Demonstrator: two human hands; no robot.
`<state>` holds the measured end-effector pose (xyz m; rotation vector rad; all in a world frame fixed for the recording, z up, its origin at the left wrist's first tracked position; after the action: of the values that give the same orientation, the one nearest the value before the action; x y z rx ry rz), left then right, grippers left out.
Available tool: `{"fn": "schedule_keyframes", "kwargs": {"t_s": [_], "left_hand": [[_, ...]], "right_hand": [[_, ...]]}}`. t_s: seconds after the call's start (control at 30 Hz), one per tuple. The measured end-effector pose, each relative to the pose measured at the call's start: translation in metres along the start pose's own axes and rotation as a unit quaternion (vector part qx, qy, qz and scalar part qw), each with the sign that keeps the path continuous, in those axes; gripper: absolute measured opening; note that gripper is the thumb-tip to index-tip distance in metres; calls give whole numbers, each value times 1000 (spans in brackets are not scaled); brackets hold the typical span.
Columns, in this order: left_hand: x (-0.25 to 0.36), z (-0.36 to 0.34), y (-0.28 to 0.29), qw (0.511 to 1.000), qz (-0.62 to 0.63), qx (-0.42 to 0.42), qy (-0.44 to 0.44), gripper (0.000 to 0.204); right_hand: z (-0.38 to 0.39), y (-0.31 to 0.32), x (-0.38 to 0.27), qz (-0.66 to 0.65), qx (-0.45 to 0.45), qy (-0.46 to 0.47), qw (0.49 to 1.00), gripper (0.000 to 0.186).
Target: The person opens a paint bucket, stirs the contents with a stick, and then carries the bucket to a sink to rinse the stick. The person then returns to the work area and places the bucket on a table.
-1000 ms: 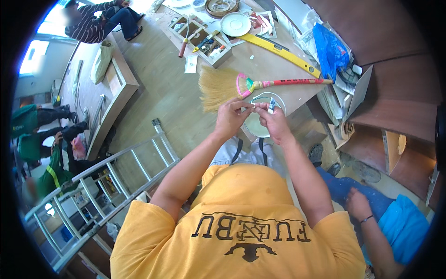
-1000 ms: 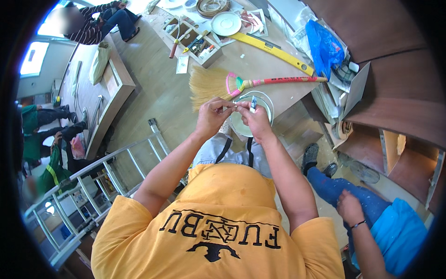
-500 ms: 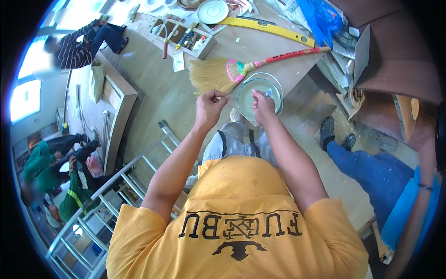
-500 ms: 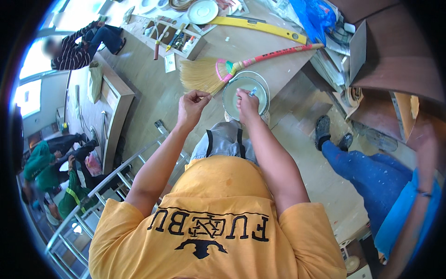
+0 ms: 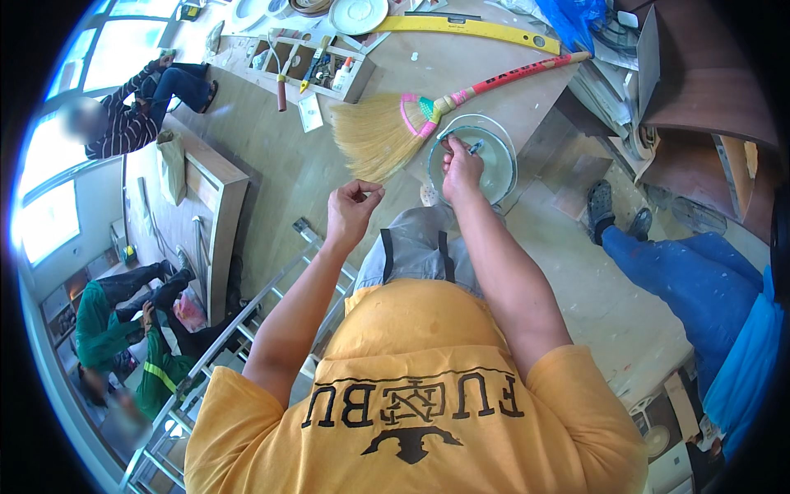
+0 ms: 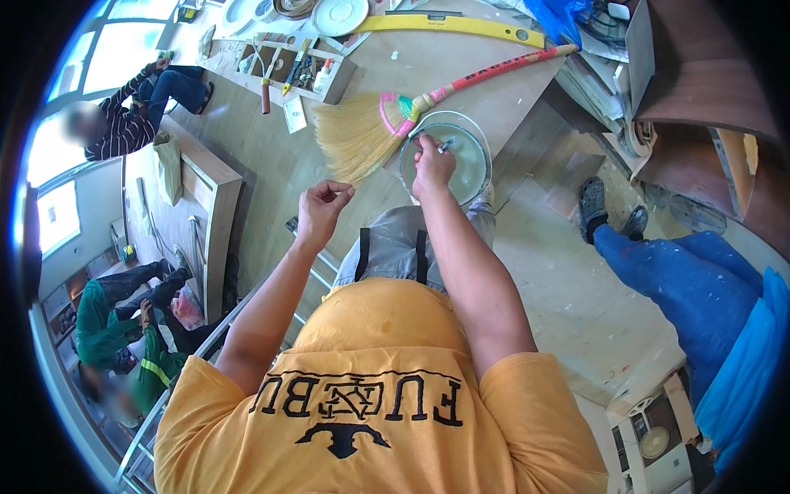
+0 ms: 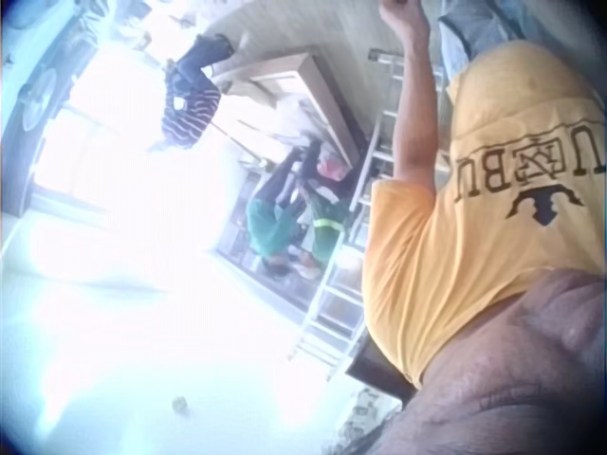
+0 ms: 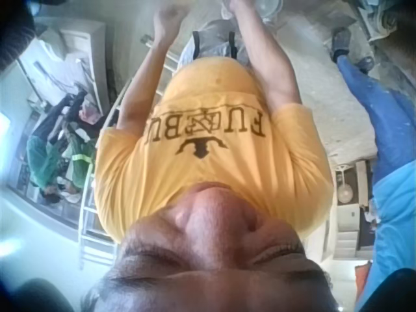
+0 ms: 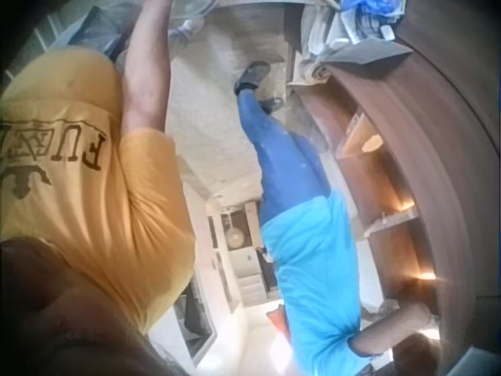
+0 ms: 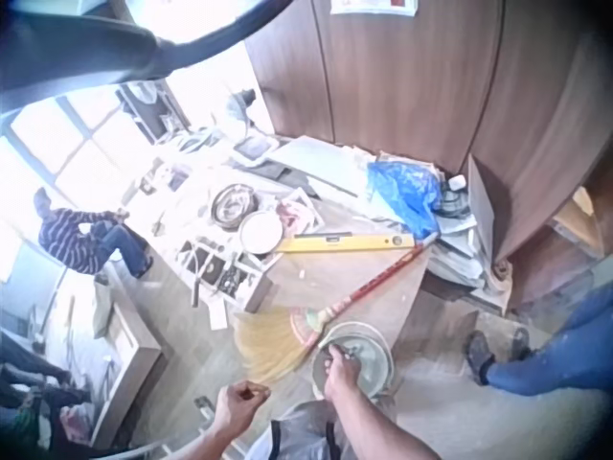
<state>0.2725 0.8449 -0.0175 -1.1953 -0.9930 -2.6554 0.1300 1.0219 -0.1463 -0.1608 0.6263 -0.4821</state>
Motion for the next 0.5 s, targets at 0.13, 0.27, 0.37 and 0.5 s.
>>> {"fn": "schedule_keyframes", "kwargs": {"t_s": [0.13,0.27,0.37,0.5], "left_hand": [[-5,-7,6,1000,7,-7,-1,15],[-2,-11,7,1000,-6,-13,-10,15],[0,-13,7,1000,-13,-18,-11,15],[-1,-17,5,1000,-1,-25,-12,15]], "right_hand": [[0,-2,0,-5,17,-2,1000,14],[-4,-2,3,-5,27,0,1000,11],[-5,-2,5,-20,35,-23,999,10],[-3,-3,4,-66,22,-43,997,10]]}}
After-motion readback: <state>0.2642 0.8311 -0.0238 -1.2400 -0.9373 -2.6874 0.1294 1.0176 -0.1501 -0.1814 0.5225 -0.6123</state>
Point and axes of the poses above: each hand's wrist, its own z-axis away from the middle knuckle, its own y-axis out of the back of the hand, x = y × z, the point moved 6 cm from there along -z, towards the middle knuckle, and after that the axes turned 4 degrees about x, right-handed, at the moved point
